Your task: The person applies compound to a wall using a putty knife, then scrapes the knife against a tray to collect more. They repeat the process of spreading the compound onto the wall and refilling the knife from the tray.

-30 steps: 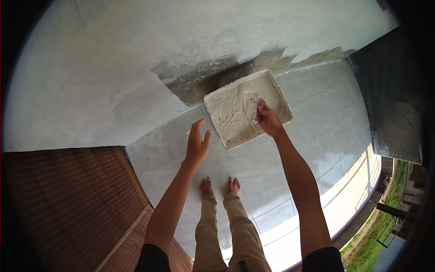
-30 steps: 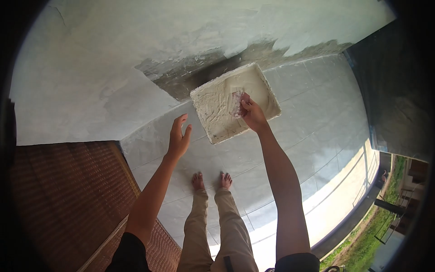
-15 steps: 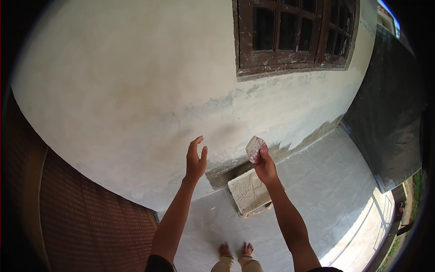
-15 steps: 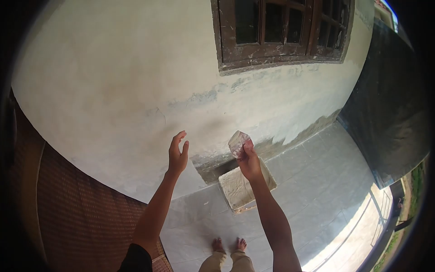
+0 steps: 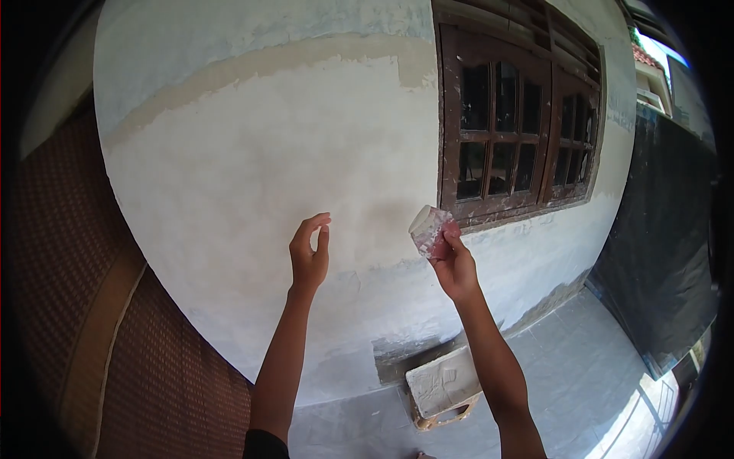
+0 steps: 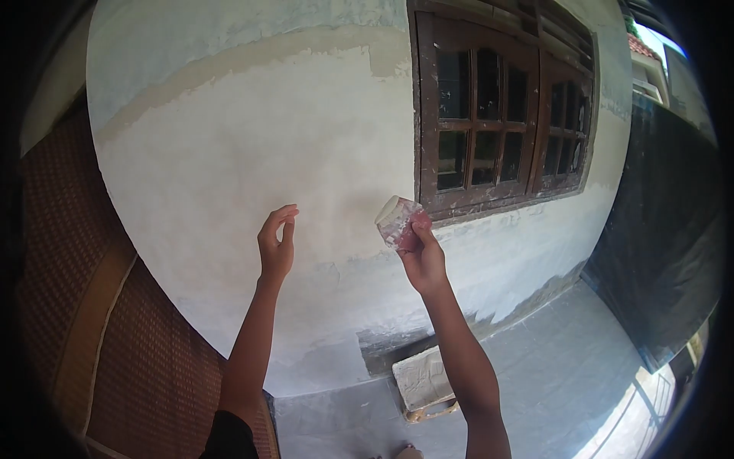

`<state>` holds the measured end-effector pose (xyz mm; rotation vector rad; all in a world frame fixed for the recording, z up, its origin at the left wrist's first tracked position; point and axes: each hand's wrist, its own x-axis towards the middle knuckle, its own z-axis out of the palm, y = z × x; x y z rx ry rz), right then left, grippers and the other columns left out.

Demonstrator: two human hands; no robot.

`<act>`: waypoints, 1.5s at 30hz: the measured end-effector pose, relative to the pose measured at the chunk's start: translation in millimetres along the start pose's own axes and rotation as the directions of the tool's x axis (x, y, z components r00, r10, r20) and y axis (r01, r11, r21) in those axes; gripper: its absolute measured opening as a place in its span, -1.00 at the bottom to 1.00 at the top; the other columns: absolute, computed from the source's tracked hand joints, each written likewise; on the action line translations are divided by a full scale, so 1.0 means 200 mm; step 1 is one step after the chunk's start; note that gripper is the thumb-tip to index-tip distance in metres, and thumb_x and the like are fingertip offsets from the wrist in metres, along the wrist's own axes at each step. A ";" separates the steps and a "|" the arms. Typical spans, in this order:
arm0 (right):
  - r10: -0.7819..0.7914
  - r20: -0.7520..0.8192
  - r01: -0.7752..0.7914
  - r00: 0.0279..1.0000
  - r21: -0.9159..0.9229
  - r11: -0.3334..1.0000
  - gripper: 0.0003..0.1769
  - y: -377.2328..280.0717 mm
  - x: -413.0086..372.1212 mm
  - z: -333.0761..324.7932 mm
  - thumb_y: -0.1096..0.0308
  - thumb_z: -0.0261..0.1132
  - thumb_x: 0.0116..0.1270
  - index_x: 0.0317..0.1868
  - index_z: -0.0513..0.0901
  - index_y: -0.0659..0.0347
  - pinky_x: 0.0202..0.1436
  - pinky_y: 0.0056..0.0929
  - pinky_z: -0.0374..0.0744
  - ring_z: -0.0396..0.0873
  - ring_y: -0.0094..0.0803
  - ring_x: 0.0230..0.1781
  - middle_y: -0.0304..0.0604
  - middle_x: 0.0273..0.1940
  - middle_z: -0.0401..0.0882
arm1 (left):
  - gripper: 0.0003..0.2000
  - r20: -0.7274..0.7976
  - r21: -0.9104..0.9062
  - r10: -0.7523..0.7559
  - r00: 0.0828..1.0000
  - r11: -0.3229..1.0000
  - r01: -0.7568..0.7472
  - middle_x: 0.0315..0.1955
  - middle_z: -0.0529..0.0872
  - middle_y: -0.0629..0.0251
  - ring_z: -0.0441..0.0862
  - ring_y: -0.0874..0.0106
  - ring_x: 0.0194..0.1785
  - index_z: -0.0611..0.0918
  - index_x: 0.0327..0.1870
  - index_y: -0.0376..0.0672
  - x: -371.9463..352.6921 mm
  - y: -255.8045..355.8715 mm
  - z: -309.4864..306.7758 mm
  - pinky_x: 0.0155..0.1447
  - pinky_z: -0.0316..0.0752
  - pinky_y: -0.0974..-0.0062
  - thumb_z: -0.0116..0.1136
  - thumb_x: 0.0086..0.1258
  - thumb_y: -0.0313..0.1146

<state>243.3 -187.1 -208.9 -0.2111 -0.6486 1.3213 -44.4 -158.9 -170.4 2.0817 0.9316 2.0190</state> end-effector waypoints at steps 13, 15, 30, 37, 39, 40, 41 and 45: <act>-0.223 0.252 0.275 0.942 -0.191 0.942 -0.60 -0.26 0.64 0.72 0.34 0.14 0.59 0.37 0.41 0.19 0.30 -0.36 0.50 0.53 -0.45 0.20 -0.23 0.23 0.53 | -0.50 0.001 0.474 0.350 0.937 0.825 -0.308 0.41 0.39 0.09 0.31 0.14 0.48 0.32 0.48 -0.19 0.67 0.01 -0.04 0.49 0.26 0.17 0.03 0.55 -0.34; -0.285 0.318 0.369 0.904 -0.248 0.896 -0.60 -0.27 0.76 0.80 0.32 0.12 0.60 0.36 0.44 0.23 0.32 -0.39 0.47 0.53 -0.47 0.20 -0.20 0.24 0.55 | -0.43 0.016 0.579 0.379 0.925 0.751 -0.318 0.50 0.28 0.09 0.24 0.12 0.53 0.24 0.52 -0.20 0.79 0.00 -0.03 0.54 0.17 0.13 0.05 0.52 -0.33; -0.386 0.922 0.865 -0.009 -0.186 -0.466 -0.49 -0.29 1.15 1.02 0.70 0.20 0.29 0.26 0.56 0.25 0.30 -0.11 0.52 0.56 0.03 0.22 0.09 0.19 0.59 | -0.34 0.037 0.826 0.503 0.863 0.471 -0.310 0.60 0.16 0.17 0.07 0.17 0.64 0.17 0.59 -0.22 1.03 -0.28 0.01 0.64 -0.09 0.02 0.04 0.50 -0.29; -0.313 0.945 0.752 -0.092 -0.140 -0.644 -0.43 -0.24 1.26 0.99 0.69 0.25 0.24 0.28 0.57 0.20 0.37 0.04 0.44 0.52 0.03 0.27 0.07 0.26 0.53 | -0.35 0.029 0.828 0.511 0.859 0.469 -0.307 0.58 0.21 0.18 0.12 0.20 0.63 0.20 0.58 -0.22 1.03 -0.29 0.01 0.64 -0.08 0.04 0.05 0.50 -0.28; -0.303 0.950 0.704 -0.080 -0.161 -0.691 -0.41 -0.24 1.27 0.99 0.68 0.25 0.25 0.31 0.56 0.16 0.40 0.07 0.41 0.50 0.01 0.31 0.04 0.30 0.50 | -0.35 0.031 0.834 0.521 0.853 0.457 -0.309 0.58 0.21 0.19 0.12 0.21 0.63 0.21 0.58 -0.21 1.04 -0.29 0.00 0.64 -0.07 0.04 0.06 0.49 -0.28; -0.302 0.950 0.702 -0.077 -0.163 -0.693 -0.41 -0.23 1.28 0.99 0.68 0.25 0.25 0.31 0.56 0.16 0.40 0.07 0.41 0.50 0.01 0.31 0.04 0.30 0.50 | -0.35 0.032 0.831 0.520 0.854 0.460 -0.311 0.58 0.21 0.19 0.12 0.21 0.63 0.21 0.58 -0.21 1.04 -0.28 0.00 0.64 -0.07 0.04 0.06 0.49 -0.28; -0.295 0.952 0.698 -0.081 -0.157 -0.699 -0.40 -0.23 1.29 0.99 0.68 0.25 0.25 0.33 0.55 0.14 0.41 0.07 0.40 0.49 0.01 0.31 0.03 0.31 0.50 | -0.35 0.032 0.831 0.519 0.854 0.461 -0.311 0.58 0.22 0.19 0.12 0.21 0.63 0.22 0.57 -0.21 1.03 -0.28 0.00 0.64 -0.06 0.04 0.06 0.49 -0.27; -0.269 0.961 0.656 -0.064 -0.163 -0.737 -0.38 -0.22 1.32 0.99 0.67 0.25 0.27 0.36 0.55 0.11 0.43 0.07 0.39 0.49 -0.01 0.34 0.00 0.34 0.49 | -0.36 0.043 0.817 0.525 0.850 0.471 -0.333 0.58 0.20 0.14 0.10 0.17 0.64 0.21 0.57 -0.23 1.04 -0.29 0.00 0.64 -0.10 0.03 0.01 0.48 -0.32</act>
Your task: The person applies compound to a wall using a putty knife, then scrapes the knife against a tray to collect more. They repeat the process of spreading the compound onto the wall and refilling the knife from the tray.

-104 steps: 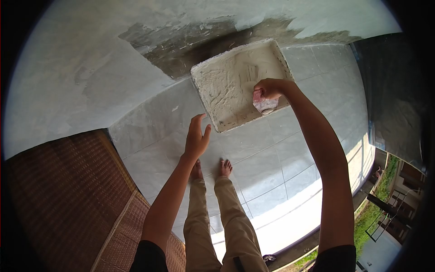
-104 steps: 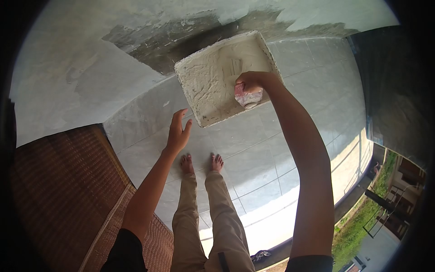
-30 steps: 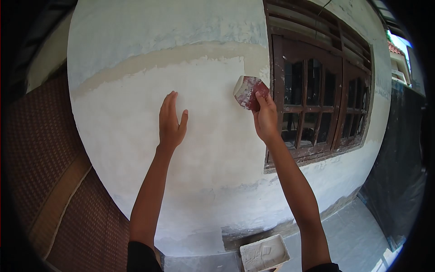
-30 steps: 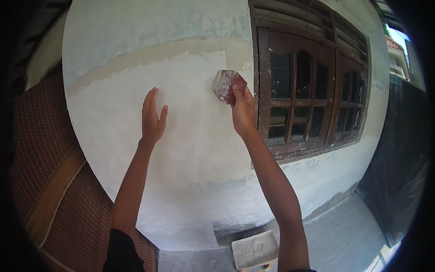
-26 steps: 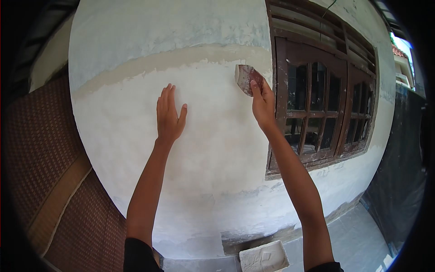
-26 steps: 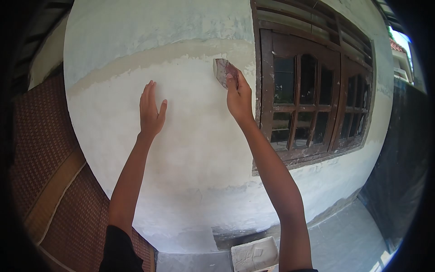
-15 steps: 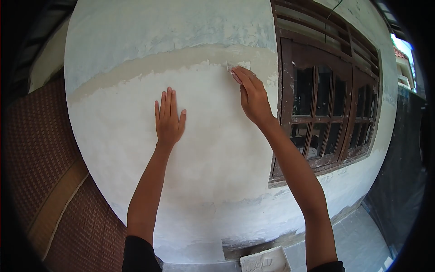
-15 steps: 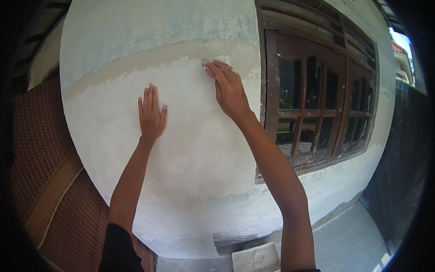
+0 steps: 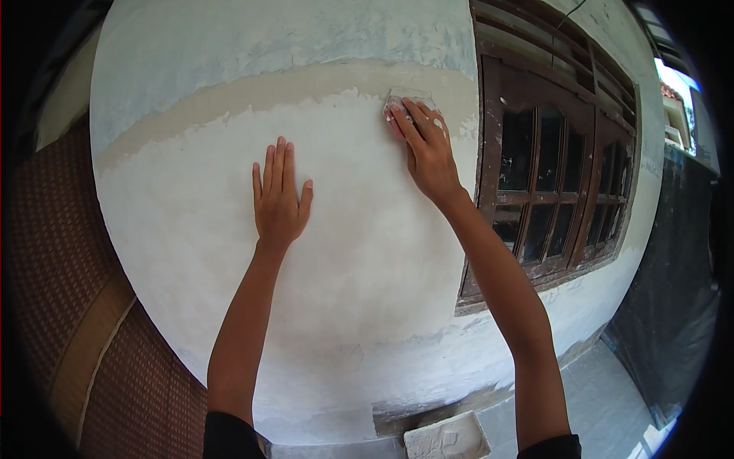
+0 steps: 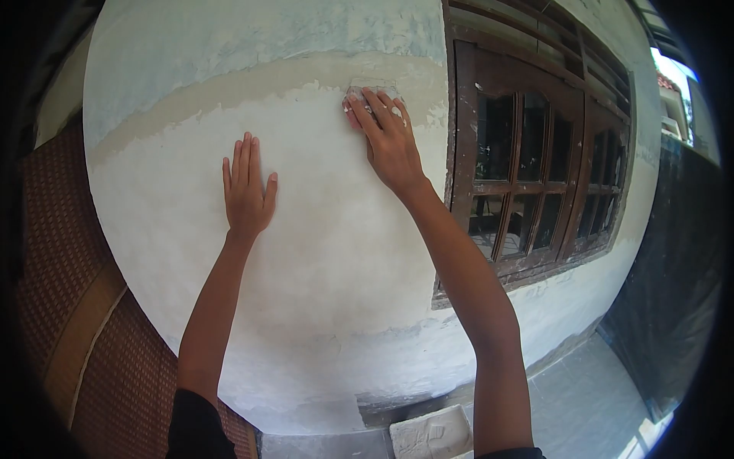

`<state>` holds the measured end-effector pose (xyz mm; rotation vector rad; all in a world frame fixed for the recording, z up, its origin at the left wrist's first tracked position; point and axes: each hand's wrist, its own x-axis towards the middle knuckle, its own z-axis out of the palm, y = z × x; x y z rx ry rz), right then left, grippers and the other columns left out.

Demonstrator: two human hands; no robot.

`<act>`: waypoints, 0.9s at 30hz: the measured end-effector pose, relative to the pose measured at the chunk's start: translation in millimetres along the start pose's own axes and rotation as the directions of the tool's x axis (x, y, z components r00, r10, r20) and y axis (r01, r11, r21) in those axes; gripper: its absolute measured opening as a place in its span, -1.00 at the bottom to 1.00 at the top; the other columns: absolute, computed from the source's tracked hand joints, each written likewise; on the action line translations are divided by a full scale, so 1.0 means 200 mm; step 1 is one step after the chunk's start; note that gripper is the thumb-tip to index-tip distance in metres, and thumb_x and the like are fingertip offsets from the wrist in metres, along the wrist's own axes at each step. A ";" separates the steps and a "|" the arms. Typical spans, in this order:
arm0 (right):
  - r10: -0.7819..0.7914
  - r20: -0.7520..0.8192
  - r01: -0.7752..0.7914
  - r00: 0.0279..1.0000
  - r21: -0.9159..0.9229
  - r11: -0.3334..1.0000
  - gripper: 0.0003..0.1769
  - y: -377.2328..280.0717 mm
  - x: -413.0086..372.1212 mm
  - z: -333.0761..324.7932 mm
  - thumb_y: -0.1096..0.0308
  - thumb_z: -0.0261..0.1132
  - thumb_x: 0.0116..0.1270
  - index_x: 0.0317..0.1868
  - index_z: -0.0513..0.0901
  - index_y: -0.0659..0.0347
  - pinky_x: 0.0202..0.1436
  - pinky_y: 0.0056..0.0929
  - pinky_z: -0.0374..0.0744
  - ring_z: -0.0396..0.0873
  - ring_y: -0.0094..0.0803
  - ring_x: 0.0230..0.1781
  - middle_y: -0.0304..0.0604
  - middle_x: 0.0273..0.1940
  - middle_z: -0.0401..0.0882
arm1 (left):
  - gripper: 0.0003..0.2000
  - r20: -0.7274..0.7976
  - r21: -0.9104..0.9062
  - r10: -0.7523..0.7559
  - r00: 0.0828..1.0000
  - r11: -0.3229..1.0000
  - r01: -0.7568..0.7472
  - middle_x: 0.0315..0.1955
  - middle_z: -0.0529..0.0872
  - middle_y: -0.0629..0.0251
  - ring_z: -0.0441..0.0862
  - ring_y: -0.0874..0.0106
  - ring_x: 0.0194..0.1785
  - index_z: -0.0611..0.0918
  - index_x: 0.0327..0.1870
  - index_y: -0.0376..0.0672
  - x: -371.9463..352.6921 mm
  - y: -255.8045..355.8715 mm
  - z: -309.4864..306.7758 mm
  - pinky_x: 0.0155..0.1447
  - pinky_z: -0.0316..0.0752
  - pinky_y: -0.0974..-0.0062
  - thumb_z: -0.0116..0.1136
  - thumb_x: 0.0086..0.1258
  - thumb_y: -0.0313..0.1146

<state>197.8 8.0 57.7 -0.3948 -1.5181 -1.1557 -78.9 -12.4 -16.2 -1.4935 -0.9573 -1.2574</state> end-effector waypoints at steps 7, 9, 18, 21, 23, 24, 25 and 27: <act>0.002 0.055 -0.001 0.998 -0.018 1.000 -0.39 0.00 -0.02 0.02 0.66 0.25 0.25 0.34 0.56 0.17 0.47 0.06 0.38 0.46 -0.03 0.39 0.01 0.38 0.48 | -0.35 0.012 -0.005 -0.009 1.000 1.000 0.009 0.58 0.20 0.16 0.09 0.18 0.64 0.21 0.58 -0.22 0.00 0.00 0.01 0.64 -0.11 0.02 0.01 0.47 -0.31; 0.018 0.096 -0.017 0.995 -0.019 1.000 -0.41 0.02 -0.02 0.03 0.67 0.25 0.24 0.32 0.56 0.21 0.48 0.04 0.38 0.45 0.00 0.40 0.03 0.37 0.49 | -0.35 0.011 -0.003 -0.009 1.000 1.000 0.009 0.58 0.19 0.17 0.08 0.19 0.64 0.20 0.58 -0.21 -0.01 -0.01 0.01 0.64 -0.12 0.02 0.01 0.47 -0.31; 0.087 0.259 -0.091 0.962 0.004 0.996 -0.39 0.03 0.02 -0.02 0.66 0.31 0.18 0.30 0.57 0.22 0.45 -0.01 0.46 0.47 -0.01 0.39 -0.01 0.35 0.52 | -0.35 0.003 -0.015 -0.009 1.000 1.000 0.009 0.58 0.21 0.18 0.08 0.19 0.64 0.21 0.58 -0.20 -0.01 0.00 0.01 0.64 -0.13 0.01 0.01 0.47 -0.31; 0.064 0.279 -0.065 0.958 -0.007 0.998 -0.39 0.04 0.02 -0.03 0.66 0.35 0.15 0.27 0.59 0.20 0.44 -0.06 0.49 0.49 -0.05 0.37 -0.05 0.35 0.53 | -0.36 -0.003 -0.007 -0.004 1.000 1.000 0.004 0.57 0.21 0.17 0.08 0.19 0.64 0.21 0.58 -0.20 -0.01 0.00 0.01 0.64 -0.13 0.00 0.01 0.47 -0.31; 0.055 0.292 -0.052 0.955 -0.018 0.998 -0.40 0.05 0.01 -0.04 0.65 0.36 0.14 0.26 0.61 0.20 0.44 -0.08 0.50 0.49 -0.08 0.37 -0.07 0.34 0.54 | -0.36 -0.003 -0.016 -0.002 1.000 1.000 0.001 0.57 0.21 0.17 0.07 0.19 0.64 0.21 0.58 -0.19 -0.01 -0.01 0.02 0.64 -0.14 0.00 0.00 0.48 -0.30; 0.042 0.301 -0.036 0.953 -0.028 0.999 -0.40 0.06 0.01 -0.04 0.65 0.37 0.13 0.24 0.62 0.20 0.43 -0.10 0.51 0.50 -0.11 0.37 -0.08 0.33 0.55 | -0.36 -0.007 -0.021 0.001 1.000 1.000 -0.001 0.57 0.21 0.17 0.07 0.19 0.64 0.21 0.58 -0.19 -0.01 -0.01 0.02 0.64 -0.14 0.00 0.00 0.48 -0.30; 0.046 0.307 -0.039 0.951 -0.028 0.999 -0.40 0.06 0.00 -0.04 0.65 0.37 0.13 0.24 0.62 0.20 0.43 -0.10 0.51 0.50 -0.11 0.37 -0.08 0.33 0.55 | -0.36 -0.001 -0.024 0.000 1.000 1.000 0.000 0.57 0.21 0.17 0.07 0.19 0.64 0.21 0.58 -0.19 -0.01 0.00 0.01 0.64 -0.14 0.00 0.00 0.48 -0.30; 0.046 0.327 -0.035 0.944 -0.039 0.999 -0.39 0.06 0.00 -0.04 0.66 0.39 0.08 0.22 0.65 0.17 0.42 -0.11 0.53 0.52 -0.15 0.35 -0.10 0.31 0.57 | -0.36 0.004 -0.003 -0.011 1.000 1.000 0.011 0.58 0.20 0.18 0.06 0.19 0.65 0.20 0.58 -0.19 -0.01 0.00 0.01 0.65 -0.16 0.00 0.00 0.48 -0.29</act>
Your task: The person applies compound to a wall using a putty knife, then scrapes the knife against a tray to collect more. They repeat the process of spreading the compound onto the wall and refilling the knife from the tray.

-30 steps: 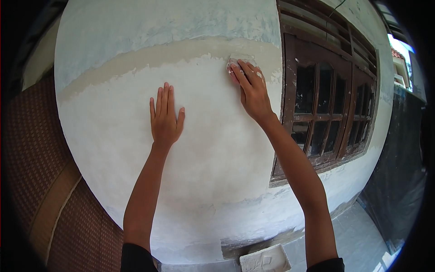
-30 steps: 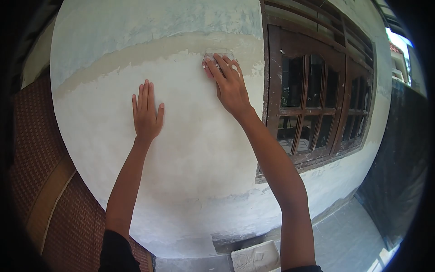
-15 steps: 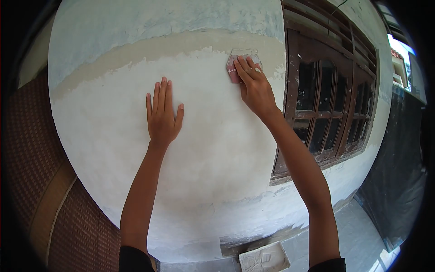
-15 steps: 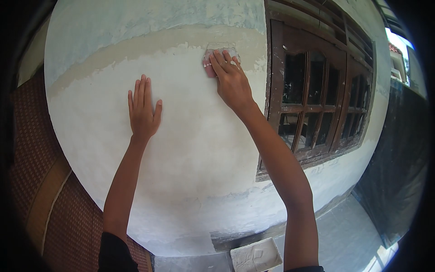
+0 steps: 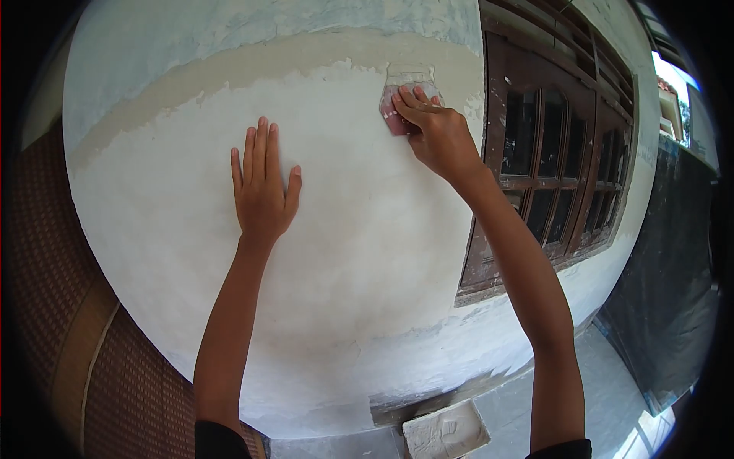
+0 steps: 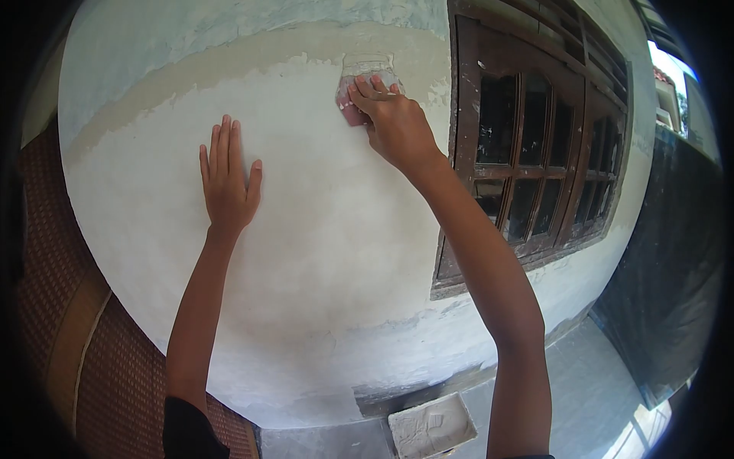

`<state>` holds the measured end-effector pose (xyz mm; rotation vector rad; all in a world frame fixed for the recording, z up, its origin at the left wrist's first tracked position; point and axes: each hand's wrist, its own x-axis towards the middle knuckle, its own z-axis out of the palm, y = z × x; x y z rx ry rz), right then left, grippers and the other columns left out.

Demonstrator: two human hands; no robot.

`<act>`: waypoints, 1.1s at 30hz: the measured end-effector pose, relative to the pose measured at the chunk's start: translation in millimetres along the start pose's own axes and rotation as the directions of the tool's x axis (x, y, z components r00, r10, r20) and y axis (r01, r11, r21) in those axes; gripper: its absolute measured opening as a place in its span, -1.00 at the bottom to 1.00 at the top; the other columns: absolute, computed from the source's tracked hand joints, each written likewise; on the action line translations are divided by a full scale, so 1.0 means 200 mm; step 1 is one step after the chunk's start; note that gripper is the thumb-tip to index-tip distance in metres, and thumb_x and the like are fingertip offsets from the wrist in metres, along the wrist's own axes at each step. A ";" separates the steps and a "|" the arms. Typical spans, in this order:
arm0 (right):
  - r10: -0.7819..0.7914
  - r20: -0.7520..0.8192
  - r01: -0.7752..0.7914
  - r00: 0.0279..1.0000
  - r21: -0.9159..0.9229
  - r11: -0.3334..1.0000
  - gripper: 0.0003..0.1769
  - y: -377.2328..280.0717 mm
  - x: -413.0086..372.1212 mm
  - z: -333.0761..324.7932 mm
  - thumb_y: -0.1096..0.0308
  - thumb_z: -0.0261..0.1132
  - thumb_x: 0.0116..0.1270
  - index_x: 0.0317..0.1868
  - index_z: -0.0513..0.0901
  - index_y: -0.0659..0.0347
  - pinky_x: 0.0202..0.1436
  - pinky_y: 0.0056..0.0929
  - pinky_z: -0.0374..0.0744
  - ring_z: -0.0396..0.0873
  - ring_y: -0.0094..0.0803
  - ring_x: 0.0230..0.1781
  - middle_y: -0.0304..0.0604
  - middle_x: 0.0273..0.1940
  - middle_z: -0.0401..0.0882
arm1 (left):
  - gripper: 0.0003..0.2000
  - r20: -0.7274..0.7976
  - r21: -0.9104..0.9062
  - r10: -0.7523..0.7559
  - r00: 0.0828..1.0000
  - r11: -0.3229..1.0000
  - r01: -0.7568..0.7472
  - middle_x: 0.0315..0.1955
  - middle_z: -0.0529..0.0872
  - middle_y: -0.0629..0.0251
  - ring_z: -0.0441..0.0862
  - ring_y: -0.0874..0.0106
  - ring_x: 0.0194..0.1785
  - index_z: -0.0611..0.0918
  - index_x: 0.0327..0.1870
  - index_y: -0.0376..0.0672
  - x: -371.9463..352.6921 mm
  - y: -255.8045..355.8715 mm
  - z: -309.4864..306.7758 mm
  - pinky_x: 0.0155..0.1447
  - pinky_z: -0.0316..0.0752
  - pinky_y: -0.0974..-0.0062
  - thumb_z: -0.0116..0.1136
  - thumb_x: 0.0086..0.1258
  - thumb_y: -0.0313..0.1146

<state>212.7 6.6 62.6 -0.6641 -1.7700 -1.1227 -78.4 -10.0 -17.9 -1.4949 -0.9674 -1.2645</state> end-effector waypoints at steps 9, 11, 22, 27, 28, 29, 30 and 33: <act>0.006 0.062 -0.003 0.998 -0.039 0.999 -0.39 -0.04 -0.04 -0.03 0.67 0.39 0.00 0.15 0.69 0.16 0.32 -0.12 0.61 0.56 -0.18 0.31 -0.11 0.26 0.61 | -0.37 -0.031 0.031 0.022 0.999 0.999 -0.022 0.56 0.25 0.17 0.13 0.20 0.63 0.27 0.55 -0.20 0.00 0.00 0.00 0.63 -0.08 0.00 0.07 0.47 -0.25; 0.011 0.064 -0.008 0.998 -0.040 0.999 -0.39 -0.04 -0.06 -0.02 0.67 0.37 0.00 0.15 0.69 0.16 0.31 -0.12 0.61 0.56 -0.18 0.30 -0.10 0.26 0.61 | -0.36 -0.019 0.005 0.026 0.999 1.000 -0.025 0.58 0.20 0.18 0.08 0.20 0.64 0.23 0.57 -0.18 0.00 -0.01 0.00 0.64 -0.13 -0.01 0.04 0.49 -0.26; 0.085 0.028 -0.087 0.996 0.082 0.993 -0.54 -0.26 -0.27 -0.19 0.60 0.33 0.17 0.12 0.67 0.18 0.09 -0.25 0.74 0.73 -0.12 0.05 -0.03 0.08 0.72 | -0.35 -0.005 -0.023 0.014 1.000 1.000 -0.014 0.59 0.17 0.18 0.05 0.18 0.65 0.20 0.58 -0.17 0.00 0.00 -0.01 0.64 -0.14 -0.01 0.03 0.48 -0.27; 0.300 -0.189 -0.226 0.935 0.335 0.915 -0.78 -0.21 -0.11 -0.30 0.51 0.31 0.35 -0.01 0.68 0.30 -0.17 -0.26 0.67 0.76 -0.02 -0.22 0.07 -0.20 0.76 | -0.34 0.003 -0.018 0.005 1.000 1.000 -0.005 0.59 0.17 0.19 0.06 0.20 0.65 0.19 0.58 -0.15 0.00 0.00 -0.01 0.64 -0.13 0.00 0.05 0.47 -0.27; 0.483 -0.106 -0.422 0.869 0.350 0.836 -0.77 -0.18 -0.07 -0.35 0.44 0.33 0.36 -0.01 0.66 0.34 -0.15 -0.30 0.65 0.76 -0.01 -0.22 0.12 -0.22 0.75 | -0.34 0.005 -0.017 0.004 1.000 1.000 -0.004 0.59 0.17 0.19 0.06 0.20 0.65 0.19 0.58 -0.15 0.00 -0.01 -0.01 0.64 -0.13 0.00 0.05 0.47 -0.27; 0.563 -0.139 -0.457 0.815 0.444 0.771 -0.73 -0.16 -0.02 -0.37 0.38 0.33 0.38 0.00 0.63 0.37 -0.16 -0.33 0.63 0.77 -0.13 -0.25 0.13 -0.25 0.74 | -0.34 0.008 -0.018 0.003 1.000 1.000 -0.003 0.59 0.17 0.20 0.06 0.21 0.64 0.20 0.58 -0.14 0.00 -0.01 -0.01 0.64 -0.13 0.01 0.05 0.46 -0.27; 0.639 -0.101 -0.506 0.763 0.522 0.686 -0.69 -0.10 0.01 -0.36 0.36 0.33 0.41 0.06 0.61 0.37 -0.13 -0.36 0.63 0.75 -0.29 -0.24 0.05 -0.22 0.76 | -0.33 0.010 -0.021 0.000 1.000 1.000 0.000 0.59 0.17 0.20 0.06 0.21 0.64 0.20 0.58 -0.14 0.00 0.00 -0.01 0.65 -0.13 0.01 0.06 0.46 -0.27; 0.717 -0.093 -0.455 0.691 0.715 0.531 -0.65 0.05 0.11 -0.27 0.33 0.34 0.41 0.09 0.59 0.38 -0.07 -0.40 0.62 0.71 -0.38 -0.19 -0.04 -0.15 0.75 | -0.33 0.023 -0.017 -0.018 1.000 1.000 0.018 0.59 0.17 0.21 0.07 0.22 0.64 0.20 0.58 -0.13 0.00 0.00 -0.02 0.65 -0.13 0.01 0.06 0.46 -0.27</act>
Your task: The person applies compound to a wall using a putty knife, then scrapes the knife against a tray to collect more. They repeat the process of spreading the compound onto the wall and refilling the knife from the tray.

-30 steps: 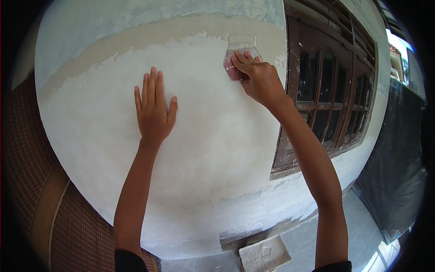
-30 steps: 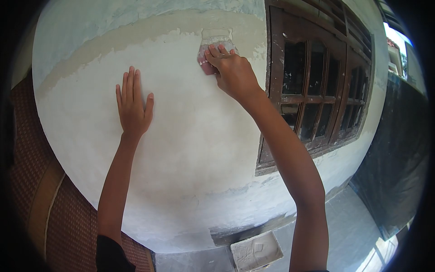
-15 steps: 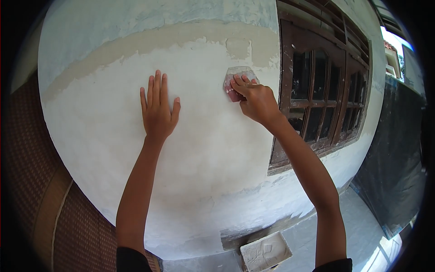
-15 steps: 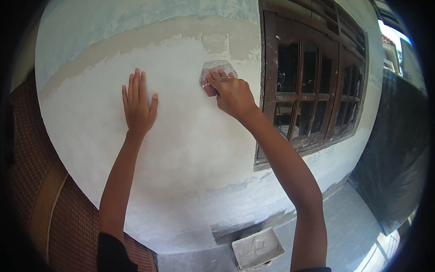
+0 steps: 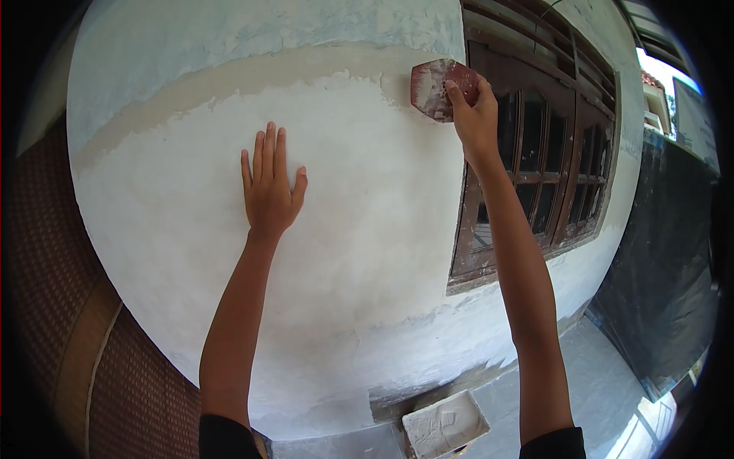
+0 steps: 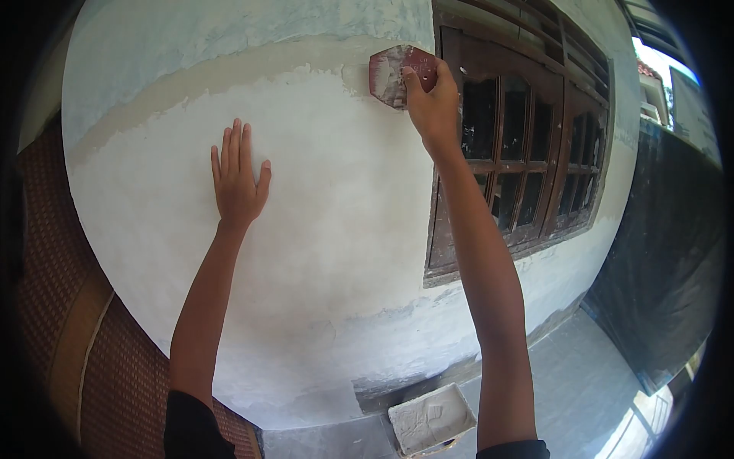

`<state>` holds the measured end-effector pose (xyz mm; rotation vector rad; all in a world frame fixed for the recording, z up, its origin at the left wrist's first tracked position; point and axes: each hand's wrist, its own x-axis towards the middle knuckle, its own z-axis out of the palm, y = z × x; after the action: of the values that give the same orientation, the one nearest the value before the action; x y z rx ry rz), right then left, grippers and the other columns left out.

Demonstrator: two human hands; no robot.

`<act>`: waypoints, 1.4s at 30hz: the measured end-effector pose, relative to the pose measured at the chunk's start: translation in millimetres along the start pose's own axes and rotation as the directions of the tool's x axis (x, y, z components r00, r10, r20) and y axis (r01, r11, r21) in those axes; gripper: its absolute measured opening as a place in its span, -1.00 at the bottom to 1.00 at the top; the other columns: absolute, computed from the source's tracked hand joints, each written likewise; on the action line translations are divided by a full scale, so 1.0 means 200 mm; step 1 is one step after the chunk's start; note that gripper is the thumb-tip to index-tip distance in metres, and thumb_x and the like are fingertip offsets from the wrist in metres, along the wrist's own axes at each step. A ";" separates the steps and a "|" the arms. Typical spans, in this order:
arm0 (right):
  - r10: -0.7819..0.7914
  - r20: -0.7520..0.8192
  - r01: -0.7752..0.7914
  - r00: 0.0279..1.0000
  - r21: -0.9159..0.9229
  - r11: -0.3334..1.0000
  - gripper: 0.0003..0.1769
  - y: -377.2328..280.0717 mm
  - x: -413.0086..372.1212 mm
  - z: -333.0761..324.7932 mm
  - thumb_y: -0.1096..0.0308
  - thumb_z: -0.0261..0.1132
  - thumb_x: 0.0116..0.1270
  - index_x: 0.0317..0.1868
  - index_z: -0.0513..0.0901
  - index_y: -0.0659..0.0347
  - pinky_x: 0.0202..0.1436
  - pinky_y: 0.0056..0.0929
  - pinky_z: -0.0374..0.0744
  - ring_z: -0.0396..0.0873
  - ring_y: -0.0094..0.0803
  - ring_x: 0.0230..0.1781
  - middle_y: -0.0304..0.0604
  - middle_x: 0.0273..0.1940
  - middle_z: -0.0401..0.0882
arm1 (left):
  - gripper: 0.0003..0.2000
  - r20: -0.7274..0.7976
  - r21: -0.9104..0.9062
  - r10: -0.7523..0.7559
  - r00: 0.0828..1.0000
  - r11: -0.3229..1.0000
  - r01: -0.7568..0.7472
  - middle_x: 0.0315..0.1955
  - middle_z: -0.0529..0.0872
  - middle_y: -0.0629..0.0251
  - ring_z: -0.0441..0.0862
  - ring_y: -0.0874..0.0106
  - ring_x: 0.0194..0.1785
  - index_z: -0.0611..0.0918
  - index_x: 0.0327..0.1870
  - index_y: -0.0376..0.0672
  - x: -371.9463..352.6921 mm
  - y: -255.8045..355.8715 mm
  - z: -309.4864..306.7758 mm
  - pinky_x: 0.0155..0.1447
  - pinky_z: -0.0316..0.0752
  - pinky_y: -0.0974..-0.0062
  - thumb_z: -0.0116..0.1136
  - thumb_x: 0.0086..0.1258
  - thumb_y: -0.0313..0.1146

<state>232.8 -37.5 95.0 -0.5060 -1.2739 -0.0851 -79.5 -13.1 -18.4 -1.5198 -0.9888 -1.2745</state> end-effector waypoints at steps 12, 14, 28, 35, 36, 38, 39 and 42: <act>-0.017 0.010 0.017 1.000 -0.036 0.999 -0.55 0.14 0.06 0.22 0.26 0.41 0.35 0.13 0.58 0.37 0.07 -0.35 0.63 0.72 -0.32 -0.09 0.01 -0.06 0.74 | -0.34 -0.020 0.008 0.014 1.000 1.000 -0.014 0.58 0.19 0.25 0.07 0.25 0.64 0.21 0.58 -0.11 0.00 0.00 0.00 0.65 -0.13 0.02 0.05 0.46 -0.24; -0.026 0.001 0.026 1.000 -0.057 0.998 -0.55 0.12 0.06 0.23 0.26 0.40 0.35 0.13 0.58 0.37 0.08 -0.35 0.63 0.72 -0.31 -0.08 0.01 -0.06 0.74 | -0.34 -0.021 0.014 0.015 1.000 1.000 -0.015 0.58 0.20 0.25 0.07 0.26 0.64 0.21 0.58 -0.10 0.00 0.00 0.01 0.65 -0.13 0.02 0.05 0.46 -0.24; -0.001 -0.137 -0.035 0.991 -0.257 0.966 -0.57 0.13 0.10 0.16 0.24 0.42 0.32 0.06 0.62 0.39 0.08 -0.30 0.62 0.73 -0.21 -0.10 0.04 -0.12 0.75 | -0.34 -0.024 0.027 0.025 0.999 0.999 -0.024 0.58 0.19 0.26 0.07 0.24 0.64 0.20 0.59 -0.08 -0.01 -0.01 0.01 0.65 -0.13 0.02 0.03 0.47 -0.24; 0.102 -0.187 -0.127 0.977 -0.127 0.984 -0.60 0.31 0.17 -0.07 0.30 0.41 0.33 0.08 0.63 0.38 0.07 -0.35 0.59 0.69 -0.33 -0.09 -0.02 -0.07 0.73 | -0.34 -0.032 0.031 0.021 0.999 0.999 -0.020 0.59 0.19 0.27 0.06 0.24 0.65 0.20 0.59 -0.08 -0.01 -0.01 0.02 0.65 -0.14 0.02 0.03 0.47 -0.24; 0.113 -0.208 -0.117 0.972 -0.010 0.993 -0.60 0.32 0.18 -0.09 0.31 0.40 0.34 0.09 0.63 0.39 0.06 -0.36 0.59 0.68 -0.35 -0.09 -0.03 -0.07 0.72 | -0.34 -0.031 0.034 0.013 0.999 0.999 -0.012 0.59 0.19 0.27 0.06 0.24 0.65 0.20 0.59 -0.08 0.00 0.00 0.02 0.65 -0.14 0.02 0.03 0.47 -0.24; 0.099 -0.211 -0.073 0.972 0.128 0.989 -0.58 0.31 0.18 -0.08 0.30 0.40 0.36 0.11 0.60 0.41 0.06 -0.37 0.58 0.65 -0.38 -0.10 -0.05 -0.09 0.70 | -0.34 -0.028 0.038 0.009 1.000 0.999 -0.008 0.59 0.19 0.27 0.06 0.24 0.65 0.20 0.59 -0.08 -0.01 0.00 0.01 0.65 -0.15 0.02 0.03 0.46 -0.24; 0.098 -0.212 -0.072 0.972 0.130 0.989 -0.58 0.31 0.18 -0.05 0.30 0.40 0.36 0.11 0.60 0.41 0.06 -0.37 0.58 0.65 -0.38 -0.10 -0.05 -0.09 0.70 | -0.34 -0.020 0.043 0.008 1.000 0.999 -0.007 0.59 0.19 0.27 0.06 0.24 0.65 0.20 0.59 -0.08 0.00 0.00 0.01 0.65 -0.15 0.02 0.03 0.46 -0.25; 0.024 -0.145 -0.024 0.989 -0.004 1.000 -0.56 0.18 0.16 0.09 0.28 0.40 0.36 0.12 0.58 0.40 0.08 -0.37 0.58 0.66 -0.37 -0.09 -0.04 -0.08 0.71 | -0.33 -0.023 0.039 0.016 1.000 0.999 -0.016 0.59 0.18 0.27 0.05 0.24 0.65 0.19 0.59 -0.08 0.00 -0.01 0.02 0.65 -0.16 0.02 0.03 0.46 -0.25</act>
<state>239.7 8.6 117.2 -0.5108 -1.1255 -0.1034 -80.4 -9.5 -19.1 -1.4779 -0.9793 -1.2522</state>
